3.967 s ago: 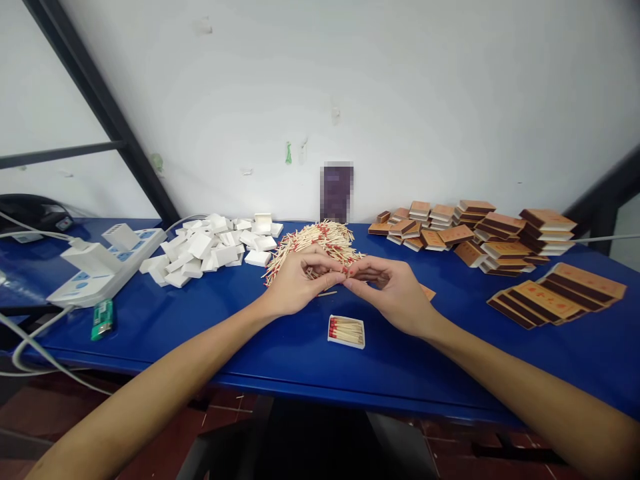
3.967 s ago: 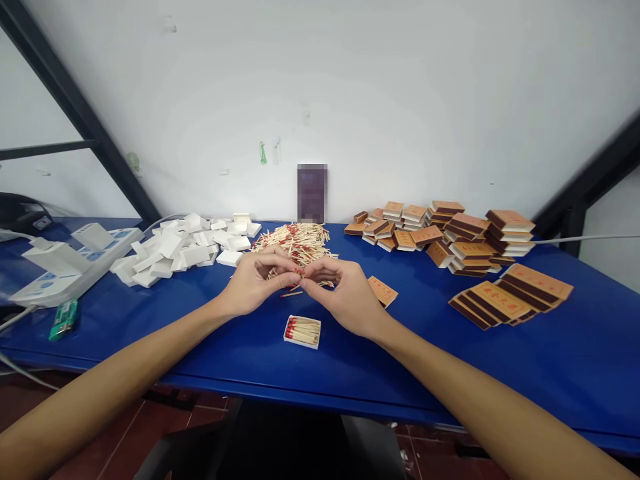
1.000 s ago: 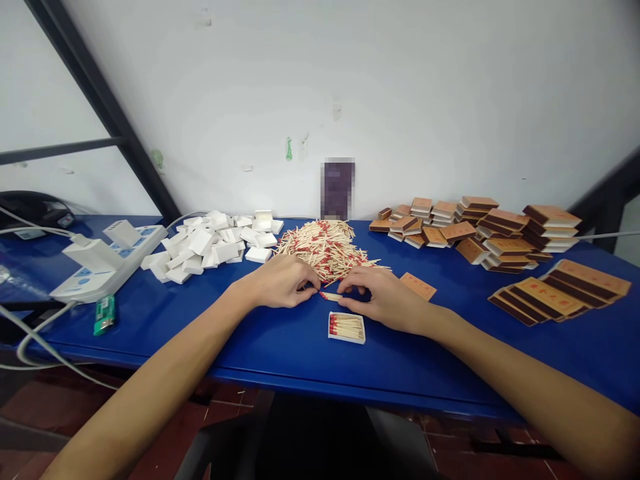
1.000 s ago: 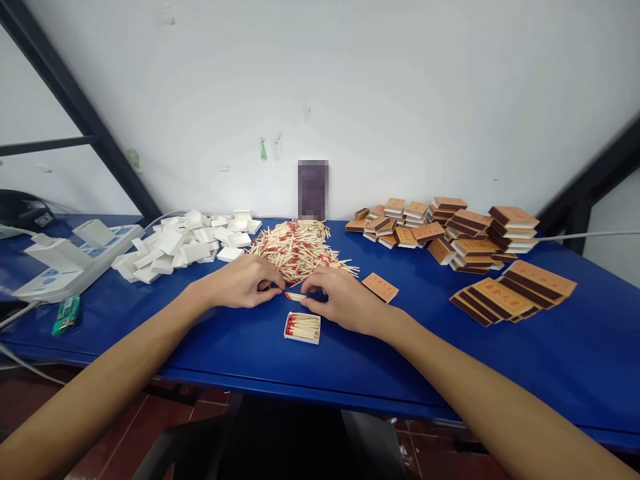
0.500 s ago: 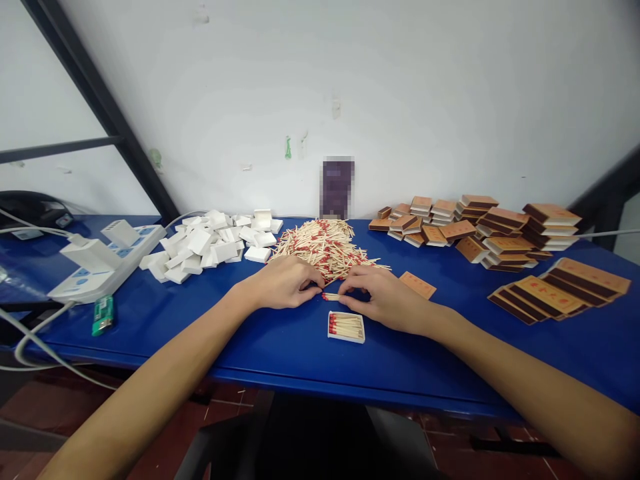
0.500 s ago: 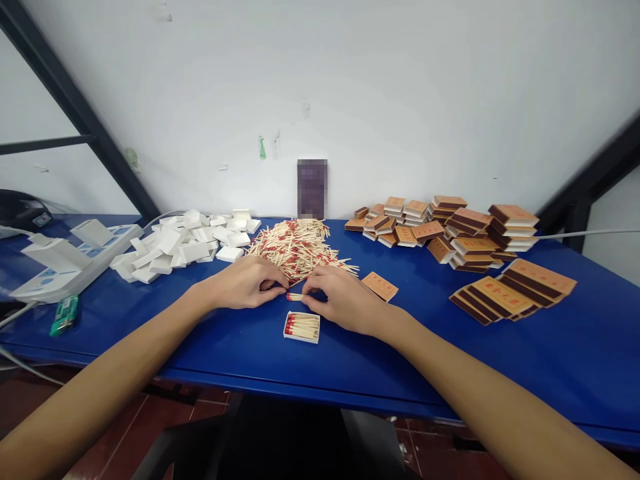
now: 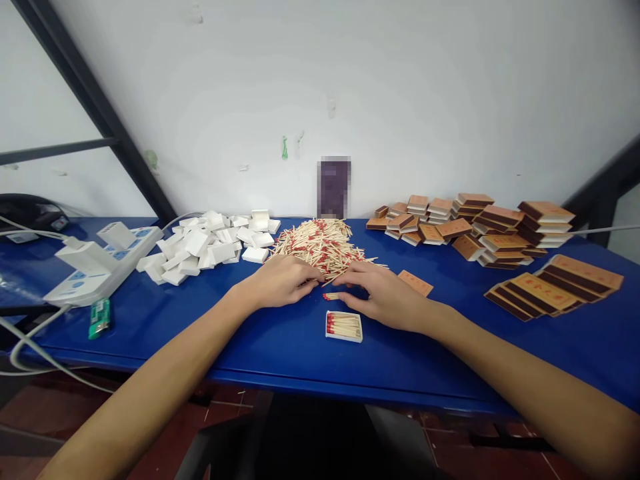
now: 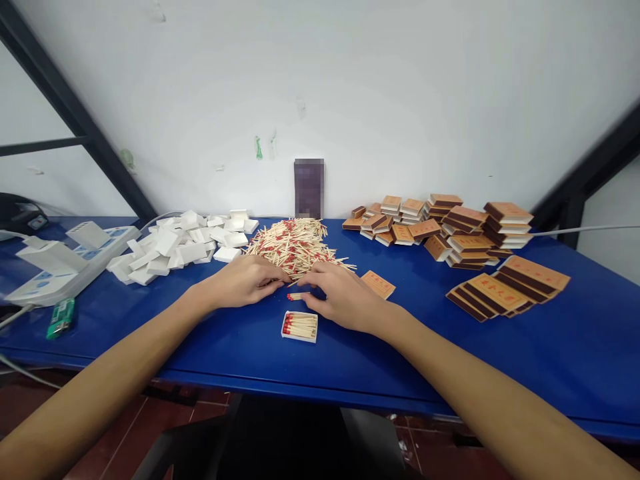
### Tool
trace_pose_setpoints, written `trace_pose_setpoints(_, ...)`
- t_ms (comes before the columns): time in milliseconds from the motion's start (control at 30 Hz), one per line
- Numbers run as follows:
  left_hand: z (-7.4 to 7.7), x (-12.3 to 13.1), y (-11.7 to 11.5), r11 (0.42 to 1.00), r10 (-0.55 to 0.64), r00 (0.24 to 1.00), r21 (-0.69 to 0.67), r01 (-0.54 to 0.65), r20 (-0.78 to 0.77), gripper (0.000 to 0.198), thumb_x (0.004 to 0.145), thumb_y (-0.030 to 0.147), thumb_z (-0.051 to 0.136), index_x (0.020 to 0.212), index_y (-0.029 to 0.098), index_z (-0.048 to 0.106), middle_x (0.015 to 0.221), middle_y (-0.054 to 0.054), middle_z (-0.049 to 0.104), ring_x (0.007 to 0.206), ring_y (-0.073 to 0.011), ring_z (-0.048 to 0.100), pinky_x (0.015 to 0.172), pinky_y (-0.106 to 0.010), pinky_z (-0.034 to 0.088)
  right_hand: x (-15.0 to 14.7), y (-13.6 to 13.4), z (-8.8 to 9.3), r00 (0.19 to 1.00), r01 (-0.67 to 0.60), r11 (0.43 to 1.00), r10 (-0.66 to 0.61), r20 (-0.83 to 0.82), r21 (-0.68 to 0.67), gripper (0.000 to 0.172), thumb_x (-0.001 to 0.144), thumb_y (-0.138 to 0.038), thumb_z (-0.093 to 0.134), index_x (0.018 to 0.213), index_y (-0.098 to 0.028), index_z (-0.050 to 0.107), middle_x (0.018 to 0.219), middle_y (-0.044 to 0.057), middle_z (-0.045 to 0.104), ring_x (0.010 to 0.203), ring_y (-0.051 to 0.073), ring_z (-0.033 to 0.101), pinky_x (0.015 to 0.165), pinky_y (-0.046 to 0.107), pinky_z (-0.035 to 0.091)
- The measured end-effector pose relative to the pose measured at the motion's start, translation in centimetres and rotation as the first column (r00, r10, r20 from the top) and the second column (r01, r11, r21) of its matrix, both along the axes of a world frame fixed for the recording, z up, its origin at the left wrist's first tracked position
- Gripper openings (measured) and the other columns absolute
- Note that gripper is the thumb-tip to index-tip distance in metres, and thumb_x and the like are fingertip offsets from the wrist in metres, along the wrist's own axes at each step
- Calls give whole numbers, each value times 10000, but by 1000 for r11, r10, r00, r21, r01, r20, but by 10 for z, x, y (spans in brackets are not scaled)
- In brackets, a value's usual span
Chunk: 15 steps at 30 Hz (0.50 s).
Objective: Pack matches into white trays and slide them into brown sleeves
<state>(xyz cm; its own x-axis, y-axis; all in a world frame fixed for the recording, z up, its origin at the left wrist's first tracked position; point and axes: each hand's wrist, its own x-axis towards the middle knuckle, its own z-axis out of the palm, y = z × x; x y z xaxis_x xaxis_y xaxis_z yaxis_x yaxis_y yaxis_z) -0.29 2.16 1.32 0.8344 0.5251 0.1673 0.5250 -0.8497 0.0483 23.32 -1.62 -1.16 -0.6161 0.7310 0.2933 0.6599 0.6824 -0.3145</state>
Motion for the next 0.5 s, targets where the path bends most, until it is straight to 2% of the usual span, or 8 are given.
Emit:
trace_pose_setpoints(100,1,0,-1,999,19,1000,36,-19,13,223,914,221,490,979,201,702,821,-31,709,724,-158,623,648,-264,411,1,2,-2,1000,24,999,-24,8,29,249,967,-289,503,1145,-245,670,987,60,626,934,217,582,777,343,444)
trace_pose_setpoints(267,1,0,-2,993,91,996,70,-92,12,165,884,269,534,880,180,673,747,-32,669,666,-152,584,606,-256,367,5,9,-8,996,91,992,-90,-12,87,228,927,-190,521,1086,-213,683,1014,72,621,940,222,589,834,358,462)
trace_pose_setpoints(500,-1,0,1,990,132,991,48,-132,-2,166,866,244,536,835,183,688,710,-25,664,655,-150,585,589,-256,342,7,15,-12,990,138,979,-137,-20,148,202,924,-219,550,1080,-190,675,964,75,623,872,227,597,784,359,471)
